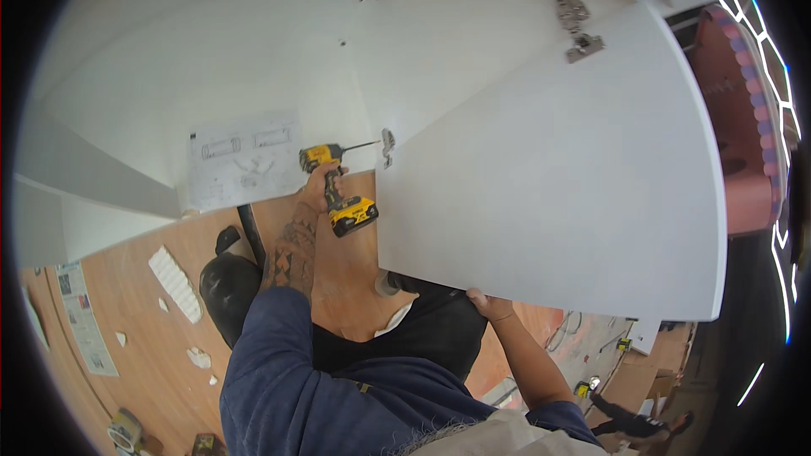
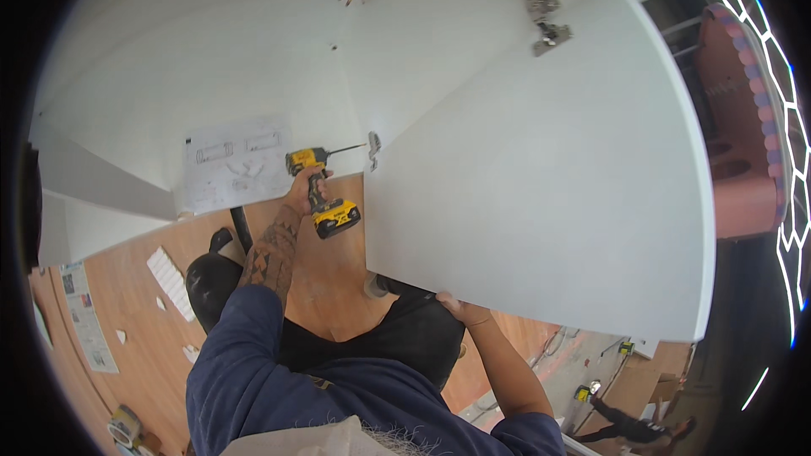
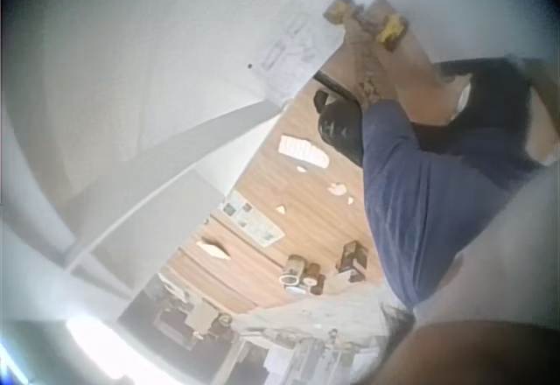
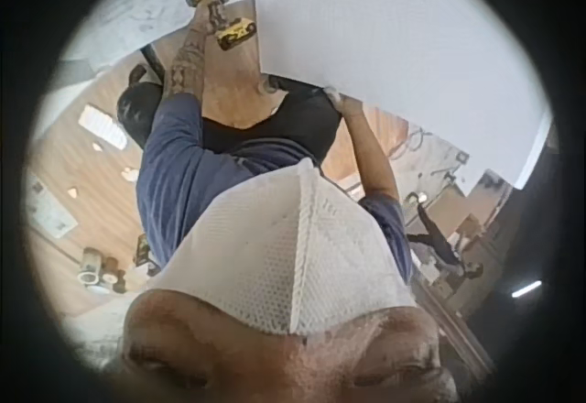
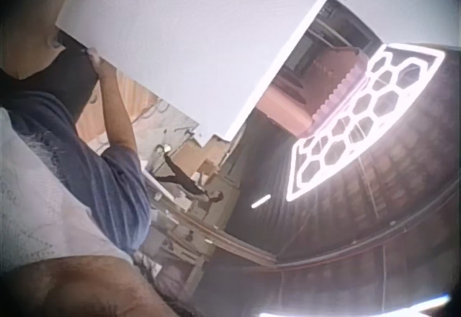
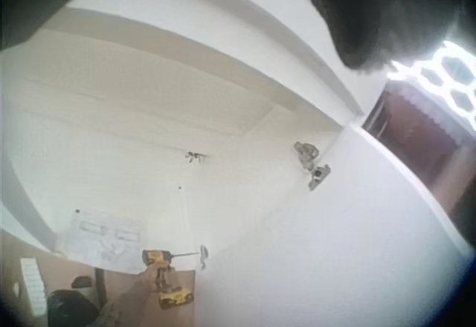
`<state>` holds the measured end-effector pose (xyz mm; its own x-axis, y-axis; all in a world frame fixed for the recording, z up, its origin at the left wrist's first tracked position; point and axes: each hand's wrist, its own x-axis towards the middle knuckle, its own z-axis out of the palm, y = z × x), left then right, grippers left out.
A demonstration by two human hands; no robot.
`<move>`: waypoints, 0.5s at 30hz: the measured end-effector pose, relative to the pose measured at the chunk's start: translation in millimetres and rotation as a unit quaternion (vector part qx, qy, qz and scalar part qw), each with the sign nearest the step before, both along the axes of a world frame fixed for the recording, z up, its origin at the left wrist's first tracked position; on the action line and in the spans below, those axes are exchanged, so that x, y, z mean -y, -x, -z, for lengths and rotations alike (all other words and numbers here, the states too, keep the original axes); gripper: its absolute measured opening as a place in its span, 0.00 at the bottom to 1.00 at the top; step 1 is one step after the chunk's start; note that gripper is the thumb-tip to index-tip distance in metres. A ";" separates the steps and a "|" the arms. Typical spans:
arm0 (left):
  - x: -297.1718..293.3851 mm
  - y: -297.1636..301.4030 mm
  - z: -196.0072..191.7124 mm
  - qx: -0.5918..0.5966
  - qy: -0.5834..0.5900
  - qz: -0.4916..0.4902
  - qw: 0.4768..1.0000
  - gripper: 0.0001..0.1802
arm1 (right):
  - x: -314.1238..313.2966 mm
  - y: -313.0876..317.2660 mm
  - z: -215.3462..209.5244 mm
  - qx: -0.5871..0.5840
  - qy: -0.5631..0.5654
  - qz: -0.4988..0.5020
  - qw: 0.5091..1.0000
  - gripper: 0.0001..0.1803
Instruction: The person attaches a white door panel to a cabinet frame by aligning the hinges and securing them with screws using a power drill.
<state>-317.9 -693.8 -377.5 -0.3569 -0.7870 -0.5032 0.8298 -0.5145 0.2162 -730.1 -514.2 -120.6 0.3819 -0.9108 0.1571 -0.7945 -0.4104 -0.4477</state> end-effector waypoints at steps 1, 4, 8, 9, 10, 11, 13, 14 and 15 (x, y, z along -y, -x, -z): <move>-3.6 1.0 -3.9 0.004 -0.006 -0.016 1.000 0.20 | 1.2 3.0 0.6 0.006 0.013 0.003 1.000 0.43; -8.1 1.2 -32.5 0.008 0.001 -0.040 0.999 0.19 | 3.5 1.9 1.8 -0.078 0.079 0.026 0.993 0.38; -22.2 -2.9 -109.1 0.016 0.058 -0.063 0.996 0.19 | -5.7 -12.4 -8.4 0.027 0.124 0.057 0.990 0.28; -27.5 -18.7 -115.5 0.010 0.098 -0.066 0.993 0.18 | -4.6 -23.3 -8.6 0.039 0.176 0.042 0.983 0.22; -30.9 -34.1 -121.3 0.008 0.138 -0.072 0.988 0.18 | -7.6 -27.0 -6.9 0.076 0.161 0.042 0.983 0.19; -34.0 -26.4 -142.3 0.077 0.154 -0.089 0.981 0.15 | -14.6 -19.5 -0.7 0.106 0.146 0.045 0.983 0.17; -45.8 -27.7 -184.7 0.141 0.159 -0.090 0.973 0.12 | -27.5 -7.2 16.6 0.082 0.164 0.100 0.978 0.14; -58.6 -21.2 -209.3 0.165 0.177 -0.087 0.966 0.11 | -41.4 -9.0 8.7 0.080 0.164 0.123 0.976 0.15; -69.7 -25.7 -235.1 0.168 0.184 -0.092 0.964 0.10 | -40.3 -16.4 2.9 0.122 0.251 0.099 0.955 0.16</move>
